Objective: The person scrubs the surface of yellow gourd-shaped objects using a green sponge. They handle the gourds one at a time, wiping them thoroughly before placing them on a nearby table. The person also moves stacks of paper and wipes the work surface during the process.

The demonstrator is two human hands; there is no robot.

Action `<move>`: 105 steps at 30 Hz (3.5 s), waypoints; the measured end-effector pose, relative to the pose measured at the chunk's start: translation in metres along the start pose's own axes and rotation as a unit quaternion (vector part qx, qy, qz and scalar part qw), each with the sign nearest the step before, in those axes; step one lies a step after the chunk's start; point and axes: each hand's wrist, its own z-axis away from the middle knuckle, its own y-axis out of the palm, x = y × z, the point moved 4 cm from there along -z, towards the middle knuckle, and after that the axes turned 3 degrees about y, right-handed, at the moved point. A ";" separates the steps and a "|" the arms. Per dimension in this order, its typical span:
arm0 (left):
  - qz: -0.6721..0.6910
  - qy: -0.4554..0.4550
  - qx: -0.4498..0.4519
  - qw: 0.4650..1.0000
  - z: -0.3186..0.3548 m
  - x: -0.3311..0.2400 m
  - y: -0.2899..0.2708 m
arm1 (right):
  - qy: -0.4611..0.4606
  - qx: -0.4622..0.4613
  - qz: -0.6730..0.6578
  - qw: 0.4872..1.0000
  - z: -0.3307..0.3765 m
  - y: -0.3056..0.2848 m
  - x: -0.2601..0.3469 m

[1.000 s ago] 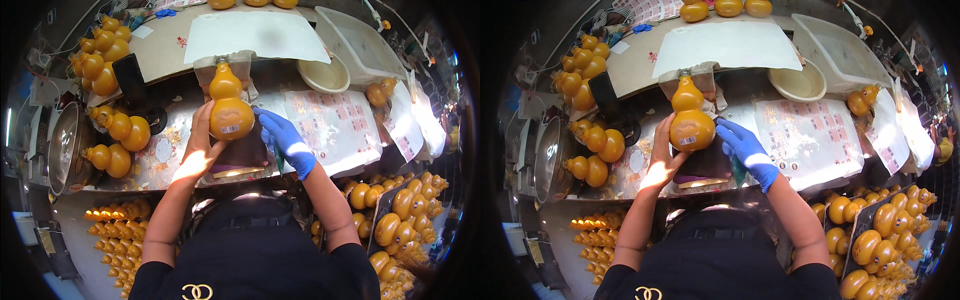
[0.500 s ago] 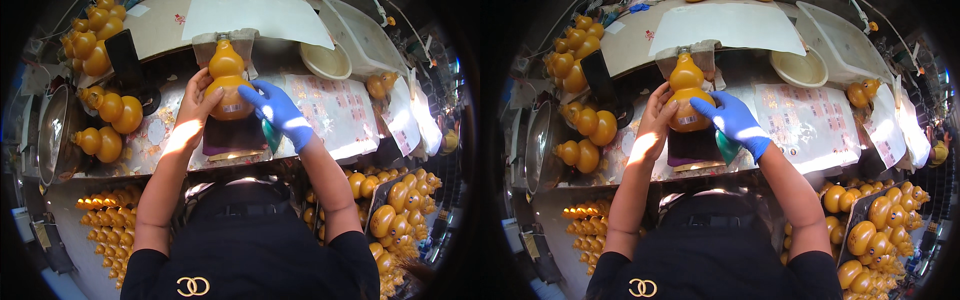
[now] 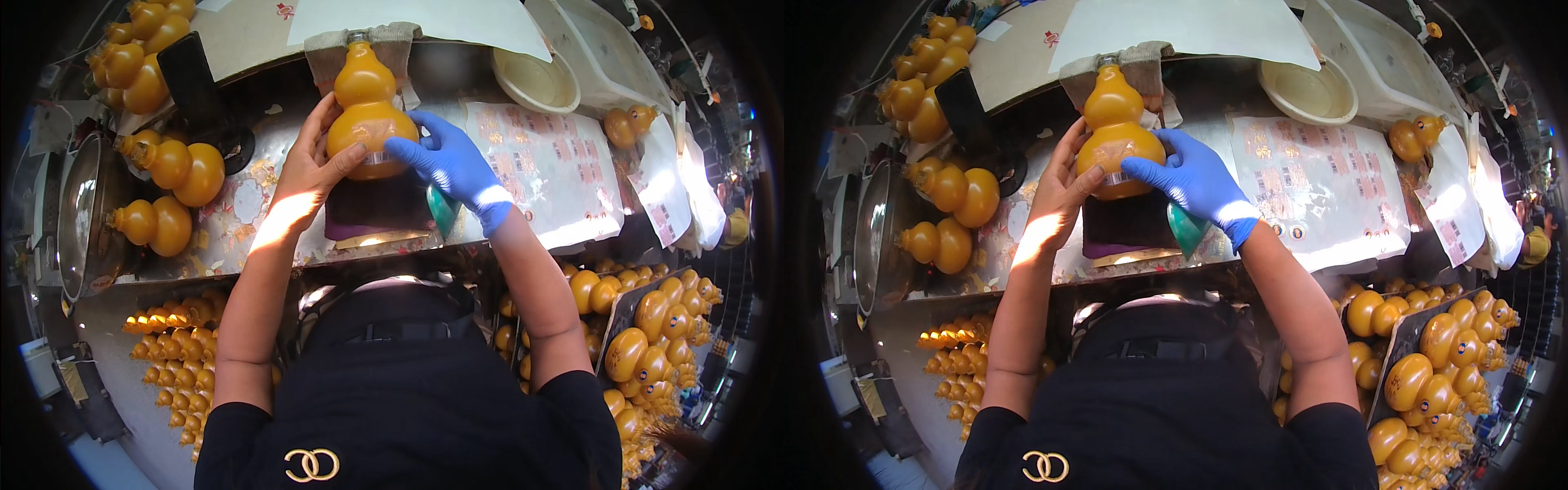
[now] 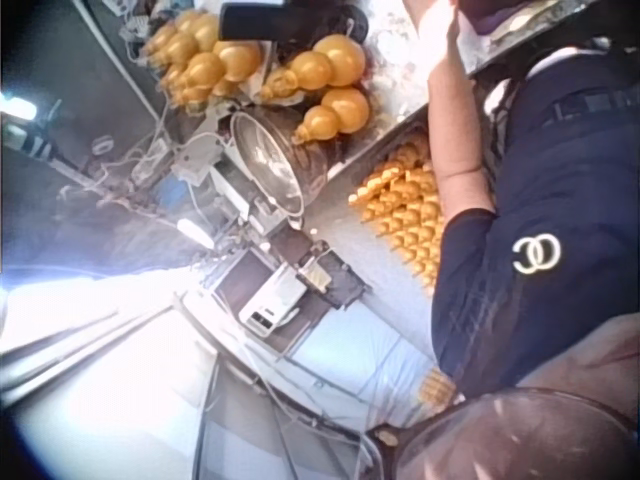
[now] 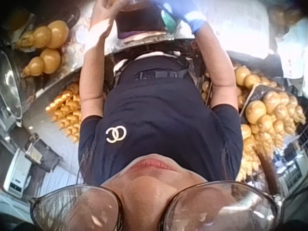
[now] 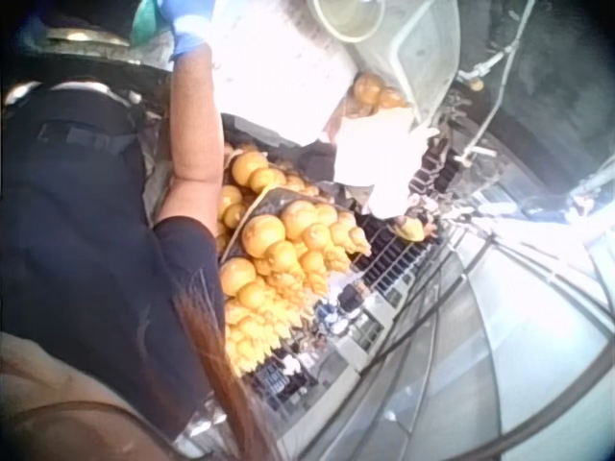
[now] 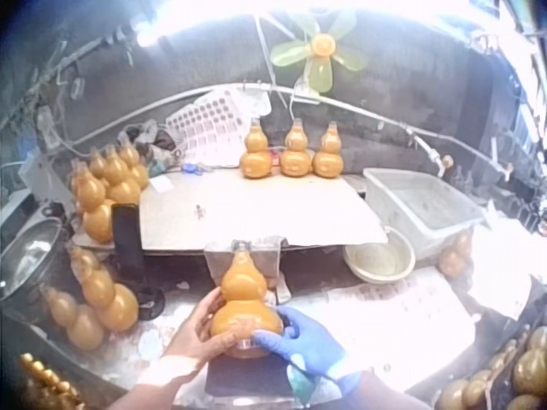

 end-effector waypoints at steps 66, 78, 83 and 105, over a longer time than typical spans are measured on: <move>0.056 -0.026 -0.007 0.998 0.005 0.019 -0.002 | -0.464 -0.114 0.226 0.849 0.067 0.049 0.012; -0.001 -0.053 -0.073 0.996 -0.011 0.013 0.007 | 0.022 -0.017 0.075 0.997 -0.014 -0.009 0.011; 0.031 -0.057 -0.075 0.995 -0.011 0.017 0.004 | 0.038 0.043 0.020 0.998 -0.022 -0.006 0.000; -0.054 -0.057 -0.090 0.993 -0.025 0.013 0.004 | 0.034 0.061 0.123 0.990 -0.024 -0.010 0.011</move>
